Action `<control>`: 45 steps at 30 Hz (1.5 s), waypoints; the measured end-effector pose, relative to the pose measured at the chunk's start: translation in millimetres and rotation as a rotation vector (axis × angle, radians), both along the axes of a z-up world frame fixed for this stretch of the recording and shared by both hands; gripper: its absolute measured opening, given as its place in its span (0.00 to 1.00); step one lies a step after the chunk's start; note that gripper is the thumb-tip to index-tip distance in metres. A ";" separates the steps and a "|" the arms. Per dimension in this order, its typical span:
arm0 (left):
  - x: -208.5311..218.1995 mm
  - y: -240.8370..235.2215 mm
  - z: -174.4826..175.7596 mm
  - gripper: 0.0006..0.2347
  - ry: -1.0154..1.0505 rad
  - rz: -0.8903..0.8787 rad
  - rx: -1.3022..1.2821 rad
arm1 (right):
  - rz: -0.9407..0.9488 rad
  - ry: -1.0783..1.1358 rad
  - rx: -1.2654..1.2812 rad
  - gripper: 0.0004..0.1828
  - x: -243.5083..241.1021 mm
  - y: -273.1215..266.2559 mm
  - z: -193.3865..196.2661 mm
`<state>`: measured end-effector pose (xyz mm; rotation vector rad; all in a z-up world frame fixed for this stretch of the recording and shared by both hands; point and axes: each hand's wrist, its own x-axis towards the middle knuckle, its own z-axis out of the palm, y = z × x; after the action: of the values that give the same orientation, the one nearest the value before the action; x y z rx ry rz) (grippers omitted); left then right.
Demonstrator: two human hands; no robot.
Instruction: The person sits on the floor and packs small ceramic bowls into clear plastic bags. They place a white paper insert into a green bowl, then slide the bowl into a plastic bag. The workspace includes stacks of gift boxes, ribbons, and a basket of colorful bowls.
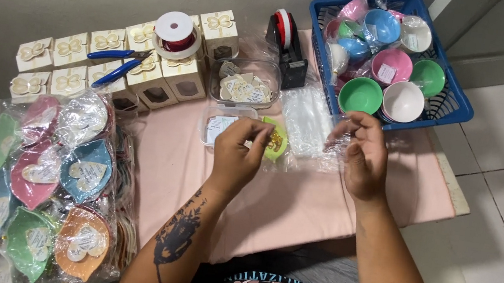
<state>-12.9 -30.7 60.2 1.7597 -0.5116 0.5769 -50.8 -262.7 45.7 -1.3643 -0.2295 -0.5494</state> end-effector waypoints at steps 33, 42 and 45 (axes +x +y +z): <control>22.5 37.7 -18.8 0.04 -0.235 0.238 0.048 | -0.185 0.053 -0.392 0.06 66.5 48.2 -31.3; 23.5 37.1 -21.9 0.06 -0.203 0.239 0.003 | 0.083 0.072 -0.233 0.09 54.5 55.6 -14.8; 23.7 35.3 -27.1 0.09 -0.191 0.258 -0.024 | 0.126 0.066 -0.252 0.04 53.6 56.7 -17.2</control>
<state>10.9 4.6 33.1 1.7694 -0.4086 0.9355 2.8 -206.0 28.5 -1.5977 -0.3370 -0.3777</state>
